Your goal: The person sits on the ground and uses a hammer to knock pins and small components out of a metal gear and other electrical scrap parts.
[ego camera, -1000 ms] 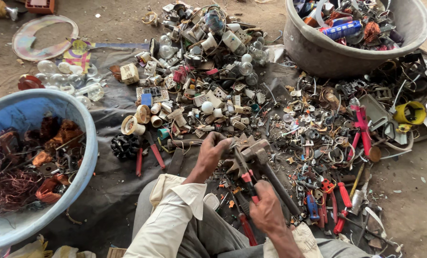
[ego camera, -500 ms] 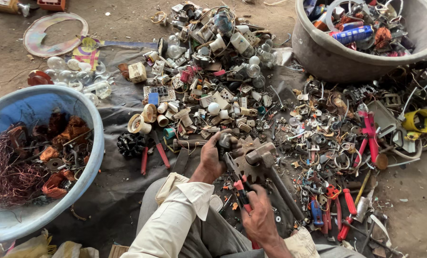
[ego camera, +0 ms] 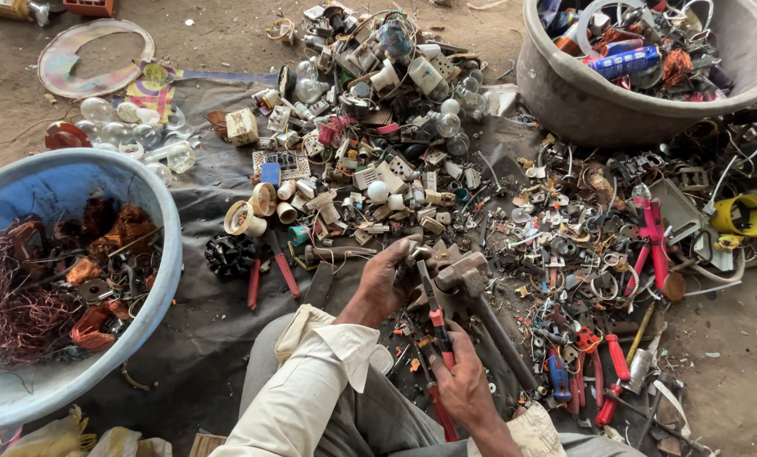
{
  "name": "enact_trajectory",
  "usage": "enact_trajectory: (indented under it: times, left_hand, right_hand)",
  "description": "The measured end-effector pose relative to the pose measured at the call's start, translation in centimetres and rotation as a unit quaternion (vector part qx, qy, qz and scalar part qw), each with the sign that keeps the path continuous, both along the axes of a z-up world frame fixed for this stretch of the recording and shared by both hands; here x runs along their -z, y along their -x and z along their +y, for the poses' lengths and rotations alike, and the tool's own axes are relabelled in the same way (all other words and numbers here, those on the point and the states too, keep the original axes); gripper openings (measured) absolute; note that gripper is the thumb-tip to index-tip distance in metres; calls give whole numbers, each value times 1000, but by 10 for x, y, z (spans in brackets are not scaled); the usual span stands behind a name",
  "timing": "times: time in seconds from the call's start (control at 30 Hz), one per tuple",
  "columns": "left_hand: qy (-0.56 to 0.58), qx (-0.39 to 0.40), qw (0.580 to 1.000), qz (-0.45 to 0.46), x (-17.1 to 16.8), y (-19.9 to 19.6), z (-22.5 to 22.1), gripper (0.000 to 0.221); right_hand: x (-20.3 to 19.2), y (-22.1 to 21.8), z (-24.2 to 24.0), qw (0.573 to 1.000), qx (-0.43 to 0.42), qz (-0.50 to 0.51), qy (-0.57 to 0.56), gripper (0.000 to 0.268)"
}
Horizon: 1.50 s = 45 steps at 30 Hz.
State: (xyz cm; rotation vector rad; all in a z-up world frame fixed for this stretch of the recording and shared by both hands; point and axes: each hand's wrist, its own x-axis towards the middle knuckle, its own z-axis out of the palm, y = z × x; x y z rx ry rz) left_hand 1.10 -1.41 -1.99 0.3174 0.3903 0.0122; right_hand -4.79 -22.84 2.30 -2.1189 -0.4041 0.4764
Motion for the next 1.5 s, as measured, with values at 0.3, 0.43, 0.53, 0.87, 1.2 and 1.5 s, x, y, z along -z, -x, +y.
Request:
enact_trajectory:
  times: [0.3,0.43,0.53,0.87,1.2,1.5]
  left_hand:
    - [-47,32,998,-10,23,-4,-5,30]
    - [-78,38,996,1,24,-3,-4,29]
    - [-71,42,996,37,17,-3,-6,27]
    - [-6,31,998,47,8,-2,-6,32]
    - [97,-39,993,63,4,-8,6,64]
    - [30,-75,992,92,3,-4,10,57]
  right_hand:
    - [-7,-3,-1,995,38,92,-9,41]
    - [-16,-10,-6,981,41,188,36,25]
    - [-14,-9,-7,987,22,125,95,21]
    - [12,-11,-14,986,18,162,27,11]
    - [5,3,0,968,-67,-230,68,32]
    - [7,5,0,997,4,-77,-22,37]
